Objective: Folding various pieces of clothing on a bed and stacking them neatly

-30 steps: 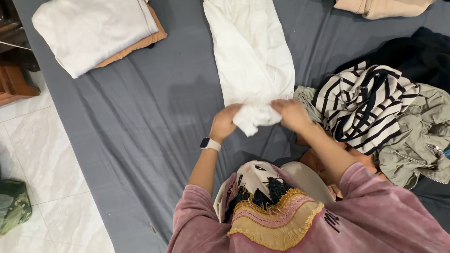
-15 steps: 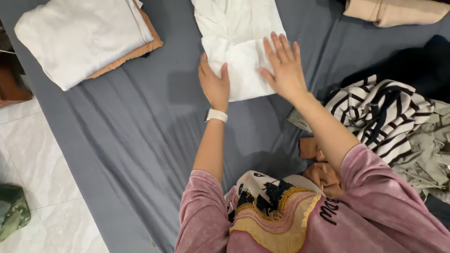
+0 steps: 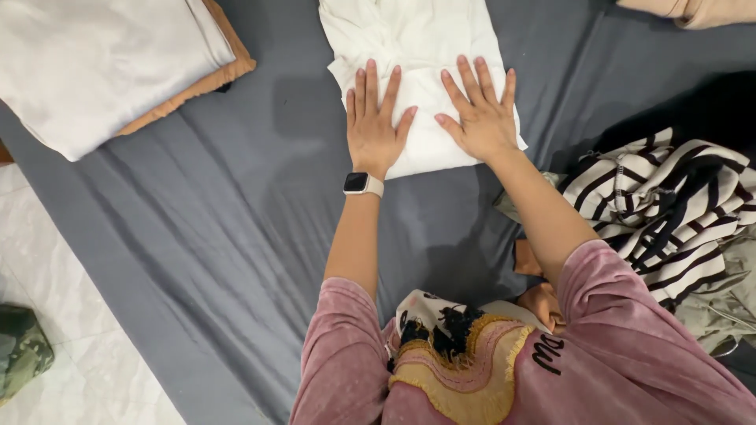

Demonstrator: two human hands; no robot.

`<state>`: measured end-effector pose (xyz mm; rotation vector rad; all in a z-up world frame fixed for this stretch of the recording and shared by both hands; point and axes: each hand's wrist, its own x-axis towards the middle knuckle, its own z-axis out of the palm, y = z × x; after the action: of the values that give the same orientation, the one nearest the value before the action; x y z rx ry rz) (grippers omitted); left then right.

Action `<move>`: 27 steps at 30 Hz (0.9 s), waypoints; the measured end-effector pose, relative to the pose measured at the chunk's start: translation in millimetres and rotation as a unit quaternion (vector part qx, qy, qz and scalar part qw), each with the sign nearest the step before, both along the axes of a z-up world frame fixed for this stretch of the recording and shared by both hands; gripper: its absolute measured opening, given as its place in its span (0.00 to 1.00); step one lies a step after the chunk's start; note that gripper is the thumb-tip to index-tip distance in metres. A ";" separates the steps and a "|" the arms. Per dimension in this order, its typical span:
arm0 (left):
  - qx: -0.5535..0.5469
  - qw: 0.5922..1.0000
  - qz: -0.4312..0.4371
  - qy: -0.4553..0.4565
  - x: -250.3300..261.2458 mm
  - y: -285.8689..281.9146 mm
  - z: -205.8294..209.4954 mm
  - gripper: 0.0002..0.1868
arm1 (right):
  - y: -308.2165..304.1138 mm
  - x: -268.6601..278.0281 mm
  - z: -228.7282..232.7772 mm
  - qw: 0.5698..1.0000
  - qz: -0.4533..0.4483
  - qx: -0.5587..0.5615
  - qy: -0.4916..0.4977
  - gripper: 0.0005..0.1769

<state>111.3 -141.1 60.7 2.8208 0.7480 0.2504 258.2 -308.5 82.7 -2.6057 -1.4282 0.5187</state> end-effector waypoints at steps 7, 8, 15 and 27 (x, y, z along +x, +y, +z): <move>-0.067 0.996 -0.012 0.059 5.8 10.9 -5.6 0.37 | 1.6 1.7 6.3 1.000 0.008 -0.018 0.006 0.41; -0.066 0.996 -0.012 0.055 1.9 11.6 7.1 0.37 | -2.6 -0.5 9.4 1.000 0.007 -0.017 0.002 0.41; 0.049 0.985 -0.153 -0.062 -70.2 -22.6 18.0 0.43 | -63.5 -31.6 18.9 0.980 0.087 0.170 -0.048 0.47; 0.207 0.973 -0.087 -0.058 -60.3 -42.3 -9.0 0.31 | -70.4 -30.7 -44.2 0.958 0.104 0.118 -0.241 0.32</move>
<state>51.0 -183.4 51.8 3.2000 0.4610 0.6002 227.5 -378.9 38.5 -2.4989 -1.7812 -0.2864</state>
